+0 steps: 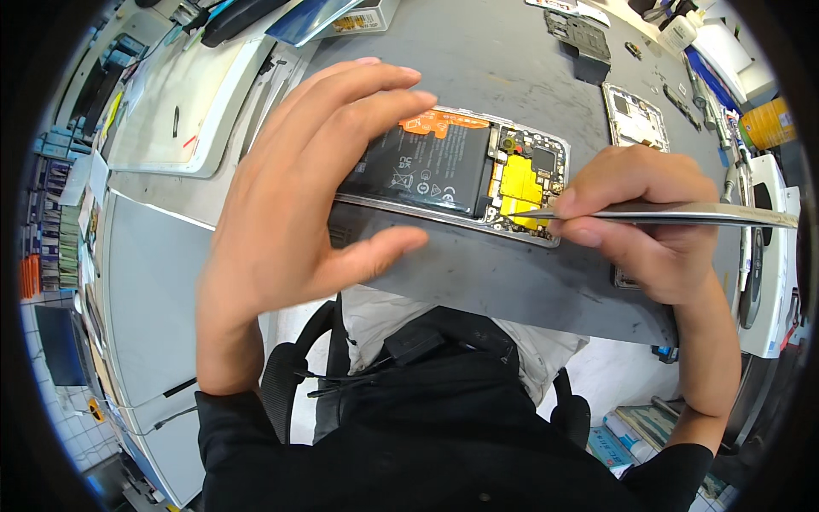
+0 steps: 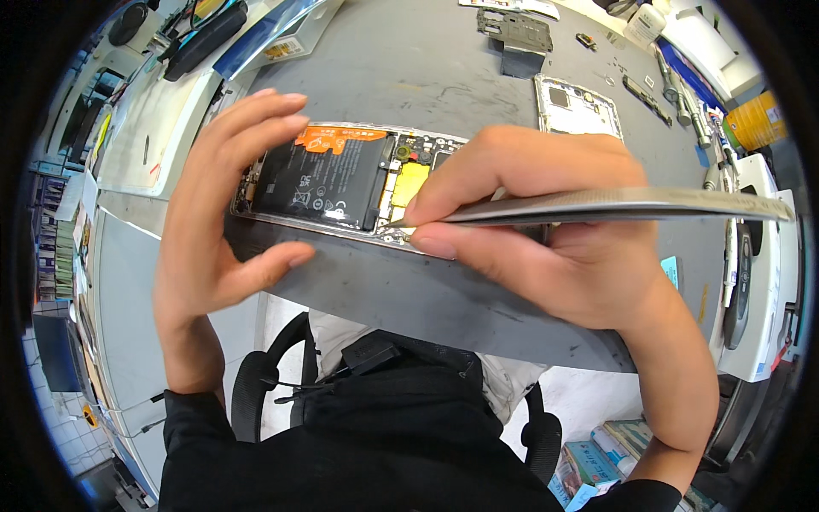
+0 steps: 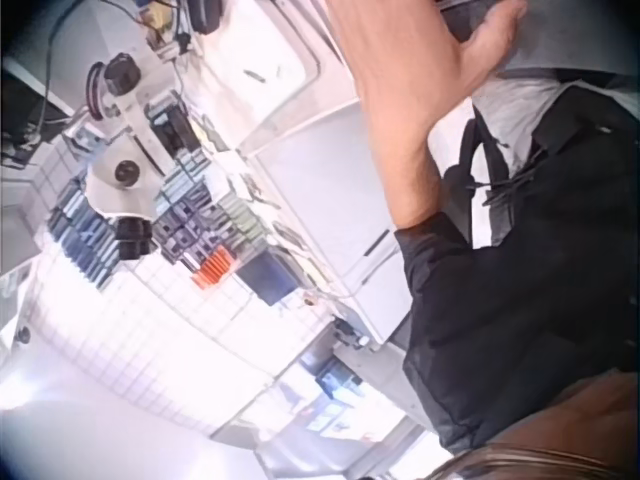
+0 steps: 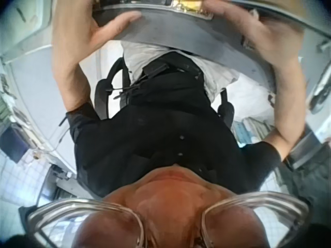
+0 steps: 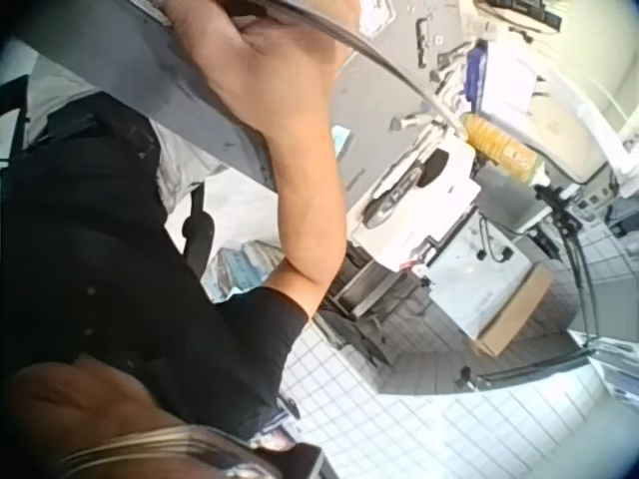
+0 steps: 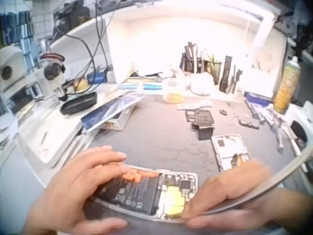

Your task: The person uses tweezers to manipulate small components and connectors inside a disassembled smartphone chassis. They carefully adjust ribbon cables and press down on internal parts near the battery and motherboard area.

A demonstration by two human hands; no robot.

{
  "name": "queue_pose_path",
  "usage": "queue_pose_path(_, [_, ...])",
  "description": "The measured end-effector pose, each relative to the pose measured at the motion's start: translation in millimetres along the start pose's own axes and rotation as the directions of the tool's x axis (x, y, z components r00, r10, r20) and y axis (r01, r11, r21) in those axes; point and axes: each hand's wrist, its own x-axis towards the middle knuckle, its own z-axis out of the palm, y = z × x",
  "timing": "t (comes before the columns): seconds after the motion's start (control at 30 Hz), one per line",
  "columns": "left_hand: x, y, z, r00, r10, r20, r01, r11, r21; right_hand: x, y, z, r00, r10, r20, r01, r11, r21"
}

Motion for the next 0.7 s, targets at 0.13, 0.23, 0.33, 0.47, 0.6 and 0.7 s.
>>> queue_pose_path(0.13, [4, -7, 9, 0.999, 0.0, 0.046, -0.002, 0.999, 0.054, -5, -15, -11, 0.998, 0.056, -0.034, -0.057, 0.997, -0.044])
queue_pose_path(0.23, [3, -6, 13, 1.0, -0.021, 0.012, 0.021, 1.0, -0.001, -6, -15, -21, 0.999, -0.035, 0.006, 0.035, 0.991, -0.126])
queue_pose_path(0.33, [2, -2, 13, 0.999, -0.026, -0.035, 0.027, 0.998, 0.048, -5, -23, -22, 0.996, -0.089, 0.003, 0.087, 0.969, -0.231])
queue_pose_path(0.47, [-8, 5, 21, 0.986, -0.107, -0.128, 0.12, 0.989, 0.091, -13, -39, -11, 0.977, -0.209, 0.031, 0.185, 0.776, -0.603])
queue_pose_path(0.6, [-14, 2, 21, 0.98, -0.111, -0.164, 0.123, 0.99, 0.068, -30, -59, 36, 0.98, -0.195, 0.032, 0.12, 0.459, -0.88])
queue_pose_path(0.7, [-13, -1, 20, 0.978, -0.103, -0.182, 0.107, 0.994, 0.012, -31, -57, 56, 0.982, -0.187, 0.03, 0.096, 0.354, -0.93])
